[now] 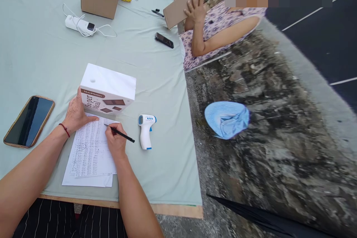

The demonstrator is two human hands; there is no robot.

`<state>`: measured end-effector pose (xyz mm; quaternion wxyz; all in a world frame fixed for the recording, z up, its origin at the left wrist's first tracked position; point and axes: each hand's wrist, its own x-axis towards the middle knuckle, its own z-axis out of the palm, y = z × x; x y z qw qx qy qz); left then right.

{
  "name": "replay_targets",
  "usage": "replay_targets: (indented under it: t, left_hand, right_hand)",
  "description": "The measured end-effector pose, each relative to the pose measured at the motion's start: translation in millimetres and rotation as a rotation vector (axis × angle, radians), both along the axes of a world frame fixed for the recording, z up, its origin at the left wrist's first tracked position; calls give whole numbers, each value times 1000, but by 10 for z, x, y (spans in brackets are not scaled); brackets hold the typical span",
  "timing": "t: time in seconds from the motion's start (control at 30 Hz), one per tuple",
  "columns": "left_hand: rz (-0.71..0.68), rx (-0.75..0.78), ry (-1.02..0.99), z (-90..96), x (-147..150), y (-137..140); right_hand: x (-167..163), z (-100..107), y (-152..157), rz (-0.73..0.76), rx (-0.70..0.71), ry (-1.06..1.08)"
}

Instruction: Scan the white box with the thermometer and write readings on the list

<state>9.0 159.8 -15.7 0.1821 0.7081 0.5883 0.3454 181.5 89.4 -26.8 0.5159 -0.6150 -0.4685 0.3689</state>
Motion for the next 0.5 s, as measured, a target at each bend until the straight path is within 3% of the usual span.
replay_targets:
  t: [0.5]
  left_hand:
    - [-3,50,26,-42,-5,7]
  right_hand:
    - [-13,40,0,-32,9,-22]
